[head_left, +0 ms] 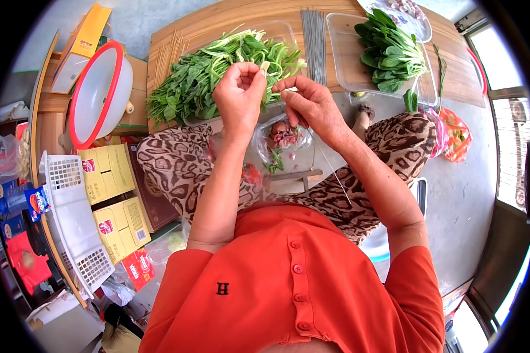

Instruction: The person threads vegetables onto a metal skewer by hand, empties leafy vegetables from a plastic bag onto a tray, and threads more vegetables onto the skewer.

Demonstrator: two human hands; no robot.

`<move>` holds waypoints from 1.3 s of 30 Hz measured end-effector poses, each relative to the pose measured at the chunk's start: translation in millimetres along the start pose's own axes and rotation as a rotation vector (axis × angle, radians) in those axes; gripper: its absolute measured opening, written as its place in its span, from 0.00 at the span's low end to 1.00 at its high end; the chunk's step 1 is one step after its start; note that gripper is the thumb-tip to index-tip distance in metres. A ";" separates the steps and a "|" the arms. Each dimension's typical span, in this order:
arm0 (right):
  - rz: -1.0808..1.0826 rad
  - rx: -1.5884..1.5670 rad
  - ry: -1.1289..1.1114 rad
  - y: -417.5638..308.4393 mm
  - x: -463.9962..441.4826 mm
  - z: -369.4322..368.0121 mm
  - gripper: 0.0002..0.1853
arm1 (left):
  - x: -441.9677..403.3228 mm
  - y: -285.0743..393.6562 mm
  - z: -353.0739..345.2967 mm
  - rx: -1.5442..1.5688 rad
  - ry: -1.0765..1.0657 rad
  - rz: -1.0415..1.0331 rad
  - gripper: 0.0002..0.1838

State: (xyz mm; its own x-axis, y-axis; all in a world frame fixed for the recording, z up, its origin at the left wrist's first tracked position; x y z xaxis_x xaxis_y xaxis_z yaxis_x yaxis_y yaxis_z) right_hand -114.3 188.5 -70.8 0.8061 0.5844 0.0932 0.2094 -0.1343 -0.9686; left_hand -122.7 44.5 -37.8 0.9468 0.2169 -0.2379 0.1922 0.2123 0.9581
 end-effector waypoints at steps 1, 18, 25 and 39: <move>-0.007 -0.009 -0.002 0.2 0.3 -0.2 0.08 | 0.6 -1.7 -1.0 0.000 0.001 -0.001 0.03; 0.060 -0.202 0.250 -4.5 4.9 59.7 0.07 | -10.4 -24.5 -11.3 0.068 -0.181 0.028 0.09; 0.110 -0.188 0.366 -8.2 22.3 100.3 0.08 | -34.0 -35.1 -35.7 -0.505 -0.296 -0.197 0.03; 0.057 -0.209 0.366 13.5 26.4 107.0 0.08 | -33.5 -106.7 -107.4 -1.162 -0.562 -0.169 0.11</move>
State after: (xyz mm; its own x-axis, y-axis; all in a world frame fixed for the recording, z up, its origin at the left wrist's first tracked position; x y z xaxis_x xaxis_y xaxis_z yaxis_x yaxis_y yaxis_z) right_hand -149.5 287.7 -106.1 0.9551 0.2537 0.1527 0.2357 -0.3394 -0.9106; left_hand -202.7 117.0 -149.2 0.9652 -0.2599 0.0286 0.2524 0.9547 0.1579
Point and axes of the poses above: each hand's wrist, its own x-axis away from the middle knuckle, its own z-axis out of the back of the hand, y = z × x, the point moved 9 cm from there along -x, towards the middle knuckle, and after that the axes turned 7 degrees about -y, right-handed, at the moved point
